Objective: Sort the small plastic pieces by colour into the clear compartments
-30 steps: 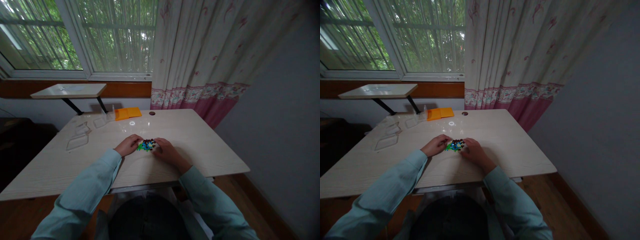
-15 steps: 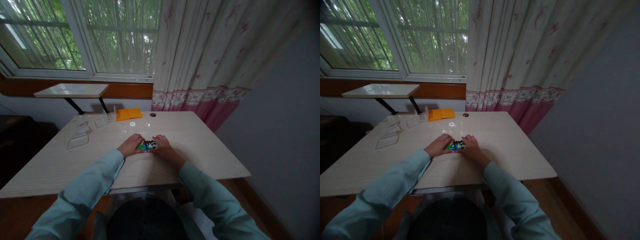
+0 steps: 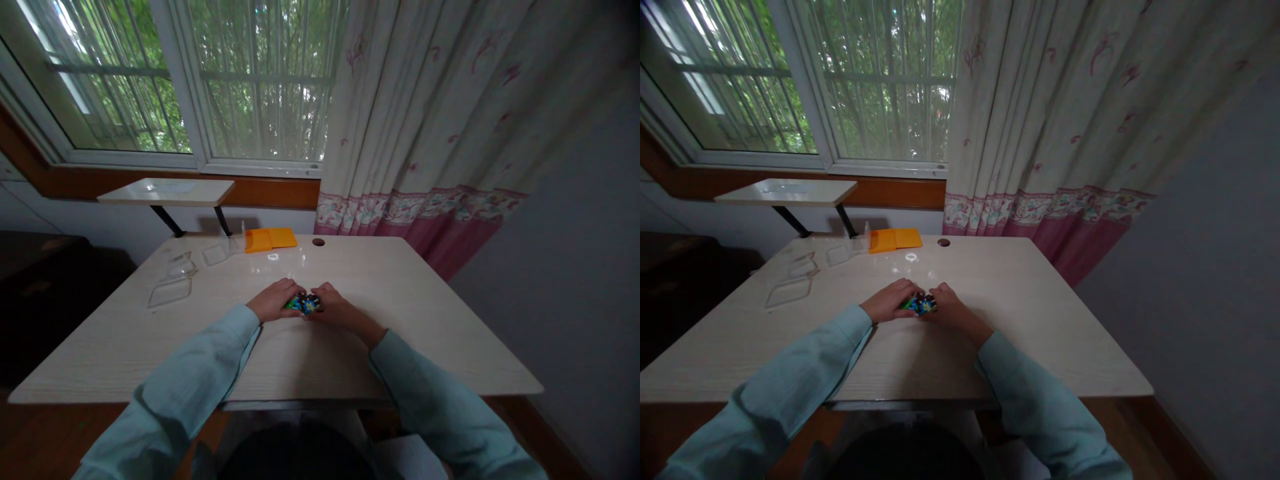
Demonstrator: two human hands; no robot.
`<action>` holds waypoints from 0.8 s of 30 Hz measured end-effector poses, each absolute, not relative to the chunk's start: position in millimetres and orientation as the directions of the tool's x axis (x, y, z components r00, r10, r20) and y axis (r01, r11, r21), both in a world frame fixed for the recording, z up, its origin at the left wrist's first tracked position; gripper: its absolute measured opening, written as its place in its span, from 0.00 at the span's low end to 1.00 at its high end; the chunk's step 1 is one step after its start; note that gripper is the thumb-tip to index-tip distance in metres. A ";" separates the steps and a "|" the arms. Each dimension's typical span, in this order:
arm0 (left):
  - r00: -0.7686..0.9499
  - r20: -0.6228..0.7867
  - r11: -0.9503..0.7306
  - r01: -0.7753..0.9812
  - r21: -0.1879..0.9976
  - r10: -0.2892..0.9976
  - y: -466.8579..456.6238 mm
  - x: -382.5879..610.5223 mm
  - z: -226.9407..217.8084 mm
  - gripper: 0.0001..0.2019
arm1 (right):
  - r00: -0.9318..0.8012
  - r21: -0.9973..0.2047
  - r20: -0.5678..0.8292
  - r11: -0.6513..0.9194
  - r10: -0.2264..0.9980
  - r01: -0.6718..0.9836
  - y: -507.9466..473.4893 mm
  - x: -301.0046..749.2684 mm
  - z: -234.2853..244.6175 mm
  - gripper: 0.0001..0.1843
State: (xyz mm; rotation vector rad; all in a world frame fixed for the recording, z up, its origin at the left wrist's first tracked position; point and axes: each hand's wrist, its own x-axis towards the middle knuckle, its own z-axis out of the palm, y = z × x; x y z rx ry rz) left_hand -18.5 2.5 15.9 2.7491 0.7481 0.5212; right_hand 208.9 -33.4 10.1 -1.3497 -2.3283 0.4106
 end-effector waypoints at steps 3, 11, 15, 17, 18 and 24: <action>0.757 0.314 -0.808 0.458 0.370 0.573 0.9 -24.9 18.8 0.25 | -0.423 -0.473 0.159 0.445 0.892 0.761 -21.7 216.9 24.8 0.34; 0.646 0.402 -0.760 0.524 0.385 0.649 10.1 -53.2 20.5 0.14 | -0.535 -0.393 0.229 0.580 0.814 0.714 54.1 186.3 63.4 0.15; 0.612 0.393 -0.727 0.571 0.381 0.687 16.7 -72.1 11.5 0.13 | -0.648 -0.141 0.138 0.663 0.749 0.735 98.3 136.1 68.3 0.19; 0.591 0.390 -0.708 0.593 0.384 0.706 17.0 -80.9 8.1 0.13 | -0.660 -0.050 0.092 0.665 0.746 0.745 116.9 112.4 68.2 0.21; 0.586 0.389 -0.704 0.597 0.385 0.711 15.9 -84.6 7.4 0.13 | -0.657 -0.042 0.092 0.662 0.748 0.748 124.9 102.2 67.1 0.22; 0.591 0.392 -0.709 0.589 0.387 0.705 0.2 -93.1 13.3 0.13 | -0.652 -0.049 0.078 0.656 0.755 0.753 149.5 73.1 41.9 0.31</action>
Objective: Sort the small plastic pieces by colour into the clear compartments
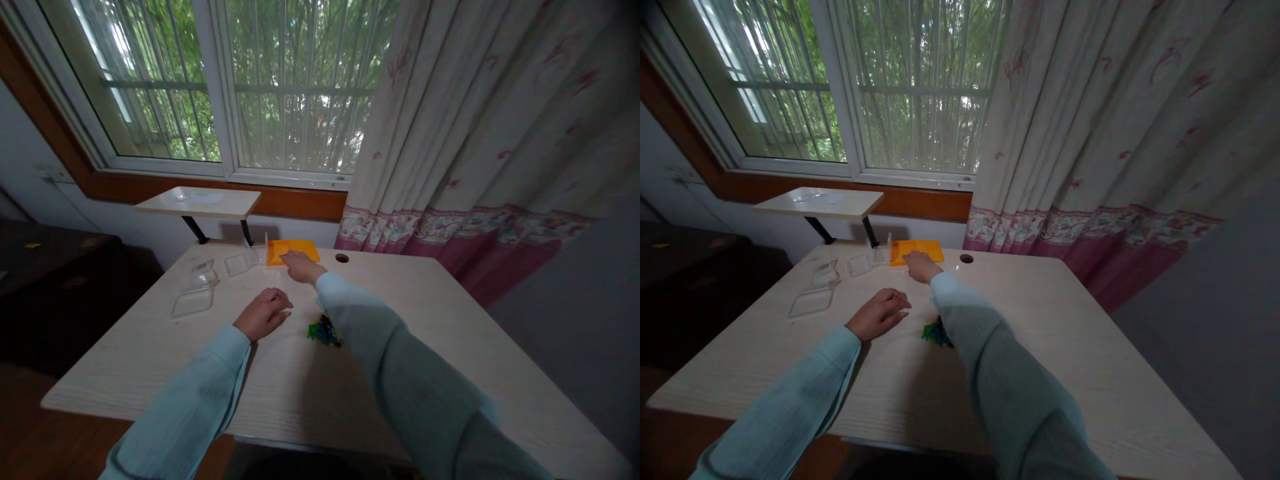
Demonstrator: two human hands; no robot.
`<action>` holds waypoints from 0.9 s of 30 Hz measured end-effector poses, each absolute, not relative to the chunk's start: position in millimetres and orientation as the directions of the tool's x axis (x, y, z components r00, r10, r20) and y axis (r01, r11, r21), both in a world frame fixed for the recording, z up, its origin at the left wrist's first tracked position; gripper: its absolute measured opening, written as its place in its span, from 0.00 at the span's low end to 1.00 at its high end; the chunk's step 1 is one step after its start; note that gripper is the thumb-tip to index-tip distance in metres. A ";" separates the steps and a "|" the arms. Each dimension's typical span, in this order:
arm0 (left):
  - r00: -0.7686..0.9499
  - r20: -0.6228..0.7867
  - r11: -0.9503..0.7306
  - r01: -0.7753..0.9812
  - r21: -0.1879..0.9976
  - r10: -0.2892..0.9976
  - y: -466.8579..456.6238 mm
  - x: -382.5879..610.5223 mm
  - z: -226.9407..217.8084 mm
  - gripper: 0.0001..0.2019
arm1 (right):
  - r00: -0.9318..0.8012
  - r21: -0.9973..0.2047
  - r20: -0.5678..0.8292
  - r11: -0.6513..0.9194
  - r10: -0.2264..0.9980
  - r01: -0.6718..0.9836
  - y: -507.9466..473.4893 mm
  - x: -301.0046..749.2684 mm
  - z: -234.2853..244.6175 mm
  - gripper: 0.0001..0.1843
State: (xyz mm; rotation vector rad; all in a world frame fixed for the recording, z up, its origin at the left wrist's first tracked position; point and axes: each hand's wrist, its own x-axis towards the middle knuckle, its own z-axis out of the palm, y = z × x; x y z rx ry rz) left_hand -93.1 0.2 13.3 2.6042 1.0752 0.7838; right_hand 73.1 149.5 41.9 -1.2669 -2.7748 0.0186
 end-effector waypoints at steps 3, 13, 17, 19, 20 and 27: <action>0.592 0.392 -0.710 0.587 0.389 0.704 -4.6 -93.7 14.0 0.13 | -0.655 -0.070 0.068 0.658 0.753 0.749 152.1 79.2 30.0 0.32; 0.291 0.524 -0.459 0.860 0.224 0.801 16.9 -99.8 -1.3 0.19 | -0.618 -0.144 0.145 0.635 0.773 0.759 138.5 175.2 24.6 0.22; 0.180 0.542 -0.287 0.951 0.119 0.821 41.6 -105.1 -10.0 0.23 | -0.580 -0.233 0.266 0.635 0.770 0.736 121.8 229.8 11.6 0.19; 0.194 0.515 -0.276 0.957 0.086 0.835 54.6 -106.4 -11.2 0.23 | -0.518 -0.296 0.296 0.592 0.803 0.749 112.5 259.5 3.5 0.19; 0.185 0.509 -0.263 0.961 0.086 0.841 60.7 -106.5 -11.1 0.21 | -0.481 -0.338 0.306 0.566 0.822 0.752 107.5 274.8 -0.5 0.20; 0.029 0.494 -0.086 0.992 0.092 0.869 88.8 -95.5 -9.8 0.20 | -0.212 -0.569 0.357 0.392 0.910 0.723 69.0 355.7 -14.7 0.14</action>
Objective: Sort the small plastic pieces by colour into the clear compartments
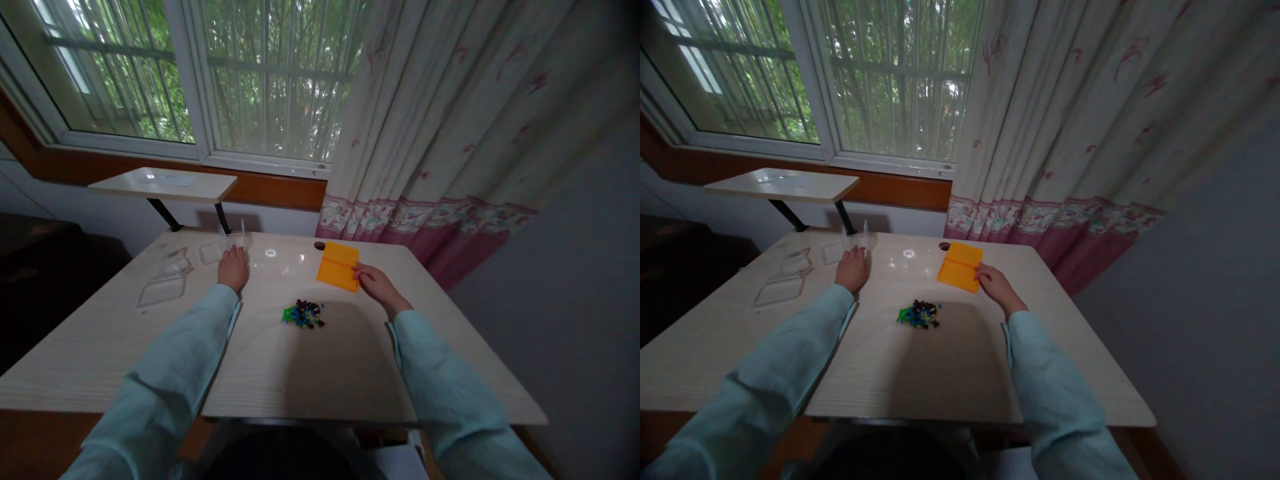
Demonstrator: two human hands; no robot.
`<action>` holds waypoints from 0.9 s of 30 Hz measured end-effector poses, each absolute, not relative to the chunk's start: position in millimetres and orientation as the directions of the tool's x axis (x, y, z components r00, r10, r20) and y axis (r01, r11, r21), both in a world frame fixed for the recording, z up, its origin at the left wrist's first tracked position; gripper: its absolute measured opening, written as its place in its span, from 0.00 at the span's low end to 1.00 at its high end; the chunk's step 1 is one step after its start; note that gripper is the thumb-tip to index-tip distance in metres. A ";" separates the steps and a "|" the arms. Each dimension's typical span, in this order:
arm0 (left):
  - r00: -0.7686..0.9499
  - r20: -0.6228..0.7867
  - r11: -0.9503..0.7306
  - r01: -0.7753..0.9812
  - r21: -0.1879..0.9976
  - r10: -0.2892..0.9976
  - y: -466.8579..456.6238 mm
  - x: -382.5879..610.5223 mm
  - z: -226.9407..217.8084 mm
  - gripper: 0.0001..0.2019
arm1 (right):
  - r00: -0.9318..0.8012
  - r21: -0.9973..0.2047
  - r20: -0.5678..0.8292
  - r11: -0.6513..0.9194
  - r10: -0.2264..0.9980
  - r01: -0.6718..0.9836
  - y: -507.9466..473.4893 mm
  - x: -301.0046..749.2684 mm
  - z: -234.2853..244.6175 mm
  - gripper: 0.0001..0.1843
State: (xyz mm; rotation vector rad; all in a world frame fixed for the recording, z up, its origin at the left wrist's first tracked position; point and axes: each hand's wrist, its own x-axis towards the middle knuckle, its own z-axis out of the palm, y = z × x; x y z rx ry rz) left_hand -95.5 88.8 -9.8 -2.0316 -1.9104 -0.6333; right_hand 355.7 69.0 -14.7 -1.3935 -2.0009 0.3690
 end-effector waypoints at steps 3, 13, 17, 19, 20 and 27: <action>0.000 0.459 -0.053 0.993 0.102 0.889 93.1 -90.6 -7.2 0.20 | -0.176 -0.519 0.409 0.387 0.896 0.762 53.8 355.6 -10.7 0.14; 0.260 0.506 -0.365 0.924 0.117 0.822 84.5 -53.2 2.1 0.14 | -0.333 -0.156 0.295 0.389 0.896 0.908 18.2 289.9 -1.5 0.18; 0.362 0.439 -0.505 0.819 0.271 0.822 78.3 -14.5 2.6 0.15 | -0.301 -0.168 0.295 0.359 0.907 0.918 19.3 282.7 -4.1 0.18; 0.455 0.393 -0.584 0.743 0.327 0.799 73.7 5.9 4.1 0.19 | -0.293 -0.196 0.294 0.358 0.910 0.913 19.4 278.6 -5.3 0.18; 0.488 0.385 -0.612 0.712 0.345 0.784 71.3 15.2 5.0 0.19 | -0.290 -0.214 0.289 0.357 0.912 0.909 19.2 276.2 -5.8 0.18; 0.513 0.400 -0.646 0.520 0.560 0.760 65.0 39.7 15.0 0.17 | -0.228 -0.342 0.296 0.326 0.928 0.881 19.4 268.0 -7.8 0.15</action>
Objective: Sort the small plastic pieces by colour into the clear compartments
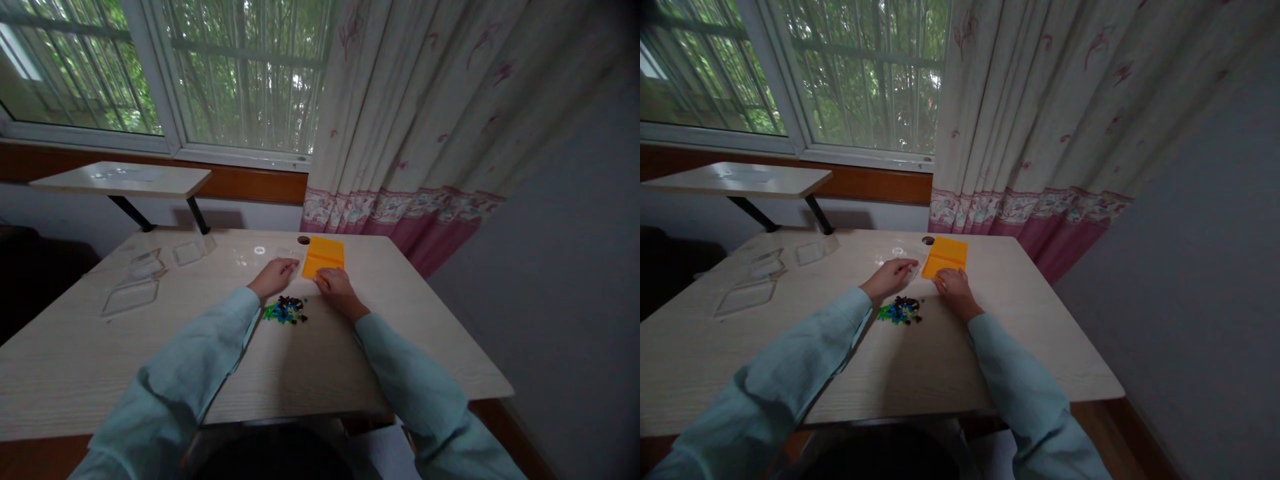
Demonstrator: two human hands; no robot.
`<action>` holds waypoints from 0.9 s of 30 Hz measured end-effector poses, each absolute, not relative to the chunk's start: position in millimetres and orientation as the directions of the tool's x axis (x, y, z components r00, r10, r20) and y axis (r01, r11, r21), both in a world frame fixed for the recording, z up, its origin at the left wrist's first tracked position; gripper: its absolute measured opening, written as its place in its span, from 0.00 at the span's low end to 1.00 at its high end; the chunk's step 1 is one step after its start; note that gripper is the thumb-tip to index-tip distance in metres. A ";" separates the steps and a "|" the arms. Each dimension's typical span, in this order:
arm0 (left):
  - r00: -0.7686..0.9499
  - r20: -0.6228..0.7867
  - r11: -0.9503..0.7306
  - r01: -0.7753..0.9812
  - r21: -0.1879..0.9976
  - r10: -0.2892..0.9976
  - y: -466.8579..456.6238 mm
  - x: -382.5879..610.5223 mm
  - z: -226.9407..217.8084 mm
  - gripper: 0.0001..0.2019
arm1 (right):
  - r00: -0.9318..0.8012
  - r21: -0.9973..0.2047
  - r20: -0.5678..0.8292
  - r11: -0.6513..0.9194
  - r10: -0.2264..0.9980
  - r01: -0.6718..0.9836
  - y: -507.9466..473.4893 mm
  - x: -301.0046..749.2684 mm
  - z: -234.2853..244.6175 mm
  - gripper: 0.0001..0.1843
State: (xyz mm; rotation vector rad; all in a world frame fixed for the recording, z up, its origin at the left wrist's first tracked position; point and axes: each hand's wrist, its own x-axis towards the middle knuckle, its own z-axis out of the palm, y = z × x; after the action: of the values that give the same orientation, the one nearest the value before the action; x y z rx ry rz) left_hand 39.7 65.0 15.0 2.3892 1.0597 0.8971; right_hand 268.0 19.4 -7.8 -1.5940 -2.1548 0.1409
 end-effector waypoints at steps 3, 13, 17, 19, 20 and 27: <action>0.460 0.488 -0.671 0.512 0.536 0.741 64.2 21.0 19.2 0.16 | -0.255 -0.344 0.295 0.352 0.921 0.870 19.7 274.0 -6.5 0.14; 0.537 0.493 -0.700 0.672 0.242 0.685 71.0 -30.7 -6.8 0.15 | -0.303 -0.227 0.249 0.360 0.920 0.905 17.0 291.5 8.0 0.14; 0.559 0.490 -0.732 0.613 0.299 0.669 71.0 -11.2 -8.9 0.13 | -0.256 -0.194 0.220 0.300 0.941 0.934 14.2 289.3 11.2 0.15; 0.569 0.493 -0.743 0.597 0.304 0.658 68.5 -0.7 -7.2 0.12 | -0.236 -0.181 0.211 0.275 0.948 0.944 13.3 286.9 11.2 0.16; 0.572 0.490 -0.744 0.596 0.302 0.658 67.0 3.7 -6.3 0.12 | -0.227 -0.172 0.214 0.265 0.950 0.949 13.2 285.4 10.9 0.17; 0.579 0.466 -0.737 0.598 0.315 0.669 61.8 17.9 -6.9 0.13 | -0.258 -0.174 0.258 0.307 0.931 0.936 14.6 277.0 5.1 0.18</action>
State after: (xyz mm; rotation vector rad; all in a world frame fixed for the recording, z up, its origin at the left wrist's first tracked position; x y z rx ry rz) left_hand 17.9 61.8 -6.9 2.6805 1.0800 0.8693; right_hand 277.0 14.6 5.1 -1.6836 -2.2692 -0.0202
